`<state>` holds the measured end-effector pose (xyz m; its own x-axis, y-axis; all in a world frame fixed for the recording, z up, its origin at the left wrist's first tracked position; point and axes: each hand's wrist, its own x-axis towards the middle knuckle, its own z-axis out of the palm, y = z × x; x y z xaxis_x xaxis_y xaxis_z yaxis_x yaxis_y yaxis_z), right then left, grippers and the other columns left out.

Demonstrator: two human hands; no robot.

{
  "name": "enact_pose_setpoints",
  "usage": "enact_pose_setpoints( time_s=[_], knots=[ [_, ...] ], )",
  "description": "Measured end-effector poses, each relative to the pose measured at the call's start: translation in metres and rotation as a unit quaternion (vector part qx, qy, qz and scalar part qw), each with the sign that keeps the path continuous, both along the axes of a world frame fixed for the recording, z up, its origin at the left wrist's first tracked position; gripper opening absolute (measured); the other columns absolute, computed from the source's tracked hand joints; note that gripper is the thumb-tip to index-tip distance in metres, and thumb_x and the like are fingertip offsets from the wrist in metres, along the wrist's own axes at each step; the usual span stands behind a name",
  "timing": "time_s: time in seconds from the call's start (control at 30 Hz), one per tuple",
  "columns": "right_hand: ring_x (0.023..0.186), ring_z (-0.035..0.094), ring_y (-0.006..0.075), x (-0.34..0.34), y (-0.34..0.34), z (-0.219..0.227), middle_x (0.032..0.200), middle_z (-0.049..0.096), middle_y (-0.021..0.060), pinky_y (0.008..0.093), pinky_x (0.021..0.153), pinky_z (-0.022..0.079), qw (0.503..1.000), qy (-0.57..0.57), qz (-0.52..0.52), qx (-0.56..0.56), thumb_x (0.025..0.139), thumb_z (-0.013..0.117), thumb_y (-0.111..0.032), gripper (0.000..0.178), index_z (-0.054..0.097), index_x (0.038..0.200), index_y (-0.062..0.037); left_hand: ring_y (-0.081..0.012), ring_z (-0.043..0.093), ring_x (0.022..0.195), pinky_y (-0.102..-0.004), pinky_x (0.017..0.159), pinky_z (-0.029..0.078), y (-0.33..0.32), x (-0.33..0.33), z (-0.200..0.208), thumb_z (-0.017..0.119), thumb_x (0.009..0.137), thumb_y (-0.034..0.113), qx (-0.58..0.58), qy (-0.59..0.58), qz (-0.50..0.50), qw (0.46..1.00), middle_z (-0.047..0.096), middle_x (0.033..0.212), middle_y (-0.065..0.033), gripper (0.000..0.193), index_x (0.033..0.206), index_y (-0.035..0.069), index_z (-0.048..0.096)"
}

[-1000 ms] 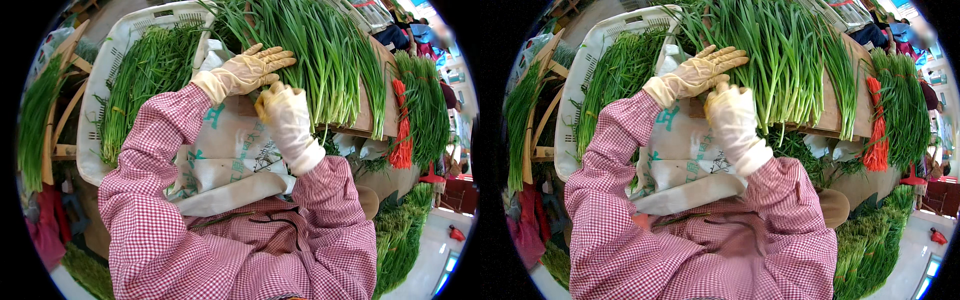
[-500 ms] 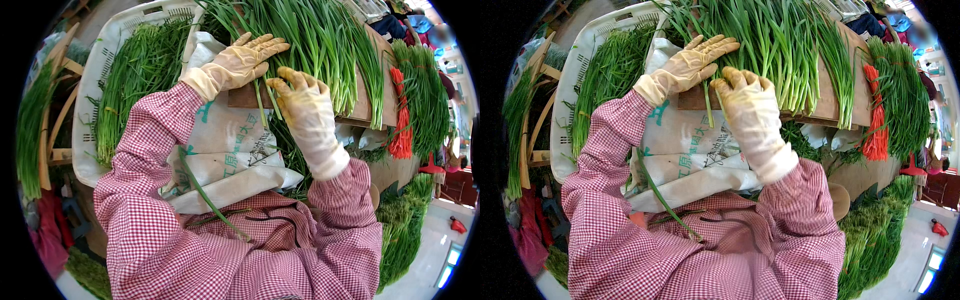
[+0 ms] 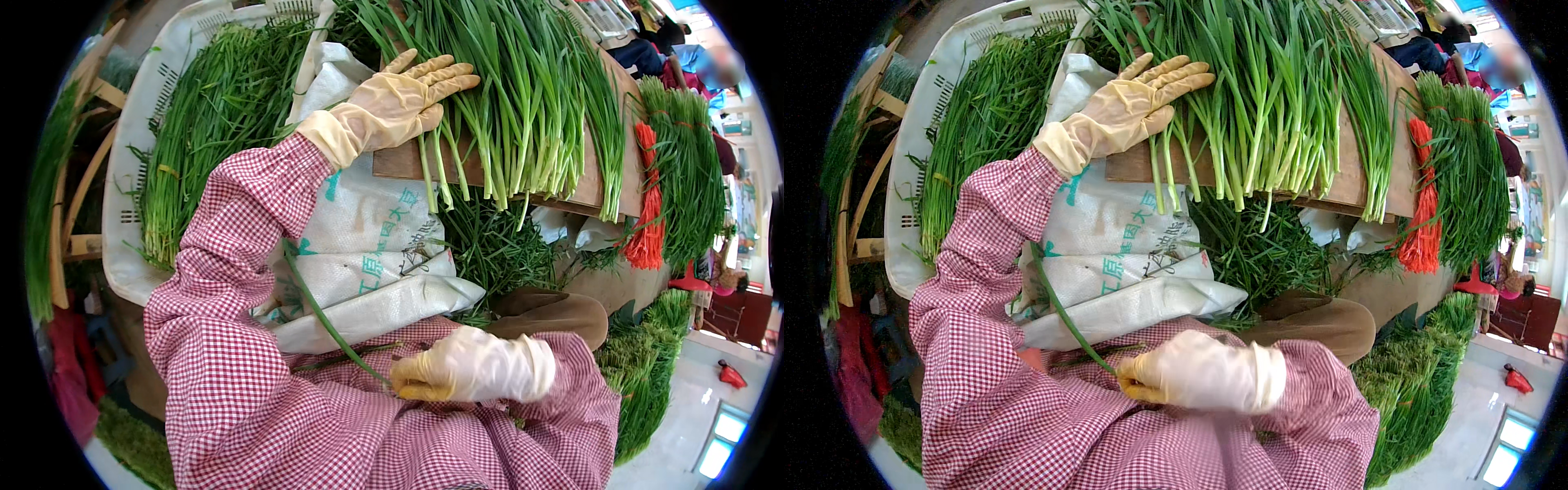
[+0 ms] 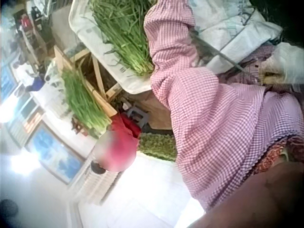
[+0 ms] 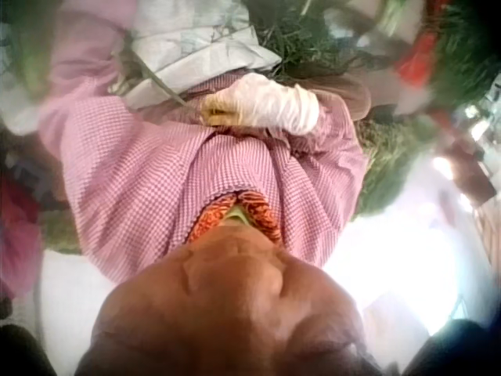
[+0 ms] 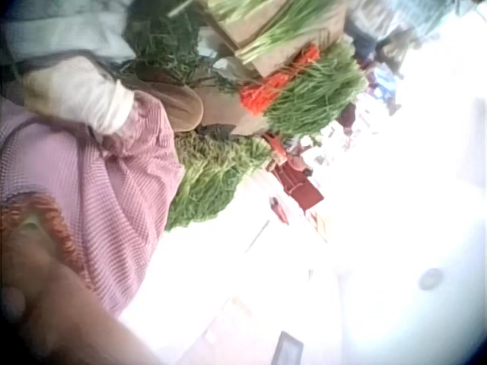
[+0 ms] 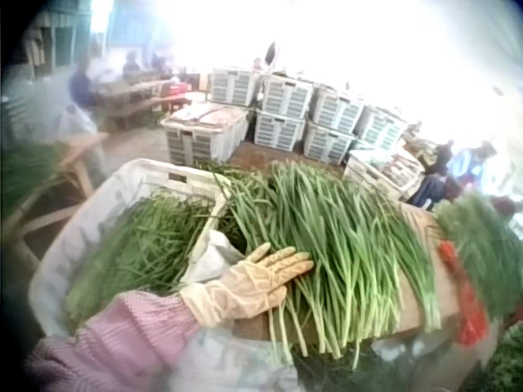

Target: The person sorts and bundles green stalks, likely chives or green onions, by hand while wearing gloves, placing organized bunches into a plastic crate.

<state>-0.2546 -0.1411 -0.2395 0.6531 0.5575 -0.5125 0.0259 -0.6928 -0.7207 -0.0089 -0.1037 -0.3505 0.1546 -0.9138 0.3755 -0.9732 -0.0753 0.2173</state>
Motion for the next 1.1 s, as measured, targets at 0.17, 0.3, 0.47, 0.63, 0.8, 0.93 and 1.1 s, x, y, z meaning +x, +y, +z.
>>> enact_pose_setpoints(
  time_s=[0.17, 0.3, 0.47, 0.63, 0.8, 0.93, 1.1],
  knots=[
    [0.064, 0.060, 0.0198, 0.051, -0.035, -0.011, 0.077, 0.060, 0.0058, 0.0334, 0.054, 0.048, 0.774, -0.422, -0.180, -0.437, 0.084, 0.057, -0.017, 0.008, 0.059, 0.089, -0.0119, -0.0222, 0.022, 0.137, -0.0490, 0.111, 0.009, 0.003, -0.005, 0.005, 0.037, 0.093, 0.043, 0.004, 0.022, 0.050, 0.998, 0.030, 0.146, -0.0037, 0.053, 0.140, 0.019, 0.031],
    [0.053, 0.057, 0.0193, 0.073, -0.077, -0.058, 0.066, 0.054, 0.0033, 0.0305, 0.045, 0.045, 0.723, -0.434, -0.157, -0.514, 0.079, 0.059, -0.016, 0.006, 0.059, 0.083, -0.0110, -0.0240, 0.021, 0.137, -0.0493, 0.111, 0.009, -0.014, -0.010, -0.004, 0.039, 0.091, 0.043, -0.017, -0.010, 0.045, 0.999, 0.028, 0.146, -0.0051, 0.055, 0.140, 0.019, 0.029],
    [0.073, 0.061, 0.0145, 0.006, -0.038, -0.059, 0.081, 0.060, 0.0035, 0.0313, 0.063, 0.051, 0.818, -0.483, -0.041, -0.310, 0.080, 0.060, -0.016, 0.012, 0.063, 0.091, -0.0137, -0.0229, 0.021, 0.137, -0.0474, 0.112, 0.010, -0.005, -0.010, -0.003, 0.039, 0.090, 0.035, 0.001, -0.021, 0.048, 0.999, 0.026, 0.147, -0.0039, 0.055, 0.142, 0.020, 0.027],
    [0.089, 0.063, 0.0251, -0.017, -0.006, -0.008, 0.099, 0.062, 0.0140, 0.0373, 0.080, 0.051, 0.996, 0.078, -0.037, -0.003, 0.088, 0.055, -0.032, 0.032, 0.061, 0.110, -0.0091, -0.0223, 0.025, 0.135, -0.0452, 0.112, 0.011, -0.002, -0.011, 0.002, 0.044, 0.088, 0.025, -0.047, 0.003, 0.037, 0.998, 0.029, 0.146, -0.0028, 0.054, 0.140, 0.022, 0.031],
    [0.067, 0.064, 0.0195, 0.031, -0.047, 0.002, 0.092, 0.063, 0.0030, 0.0288, 0.056, 0.052, 0.830, -0.431, -0.272, -0.225, 0.079, 0.067, -0.022, 0.024, 0.062, 0.101, -0.0154, -0.0192, 0.034, 0.131, -0.0451, 0.112, 0.011, -0.007, -0.020, 0.015, 0.049, 0.076, 0.003, -0.104, -0.022, -0.033, 0.994, 0.038, 0.141, 0.0011, 0.053, 0.125, 0.024, 0.048],
    [0.079, 0.062, 0.0234, 0.045, -0.093, -0.033, 0.091, 0.062, 0.0054, 0.0335, 0.064, 0.051, 0.788, -0.456, -0.253, -0.328, 0.081, 0.059, -0.013, 0.020, 0.061, 0.101, -0.0144, -0.0195, 0.038, 0.129, -0.0447, 0.113, 0.011, 0.001, -0.012, 0.018, 0.046, 0.075, -0.003, -0.071, 0.022, -0.074, 0.994, 0.044, 0.136, 0.0013, 0.040, 0.108, 0.020, 0.053],
    [0.074, 0.063, 0.0243, 0.027, -0.112, -0.049, 0.090, 0.063, 0.0069, 0.0312, 0.062, 0.051, 0.800, -0.426, -0.395, -0.150, 0.085, 0.058, -0.017, 0.015, 0.062, 0.098, -0.0101, -0.0205, 0.038, 0.130, -0.0453, 0.113, 0.010, 0.009, -0.007, 0.011, 0.042, 0.078, -0.006, -0.064, 0.113, -0.100, 0.986, 0.048, 0.133, -0.0005, 0.036, 0.104, 0.016, 0.053]
  ],
)
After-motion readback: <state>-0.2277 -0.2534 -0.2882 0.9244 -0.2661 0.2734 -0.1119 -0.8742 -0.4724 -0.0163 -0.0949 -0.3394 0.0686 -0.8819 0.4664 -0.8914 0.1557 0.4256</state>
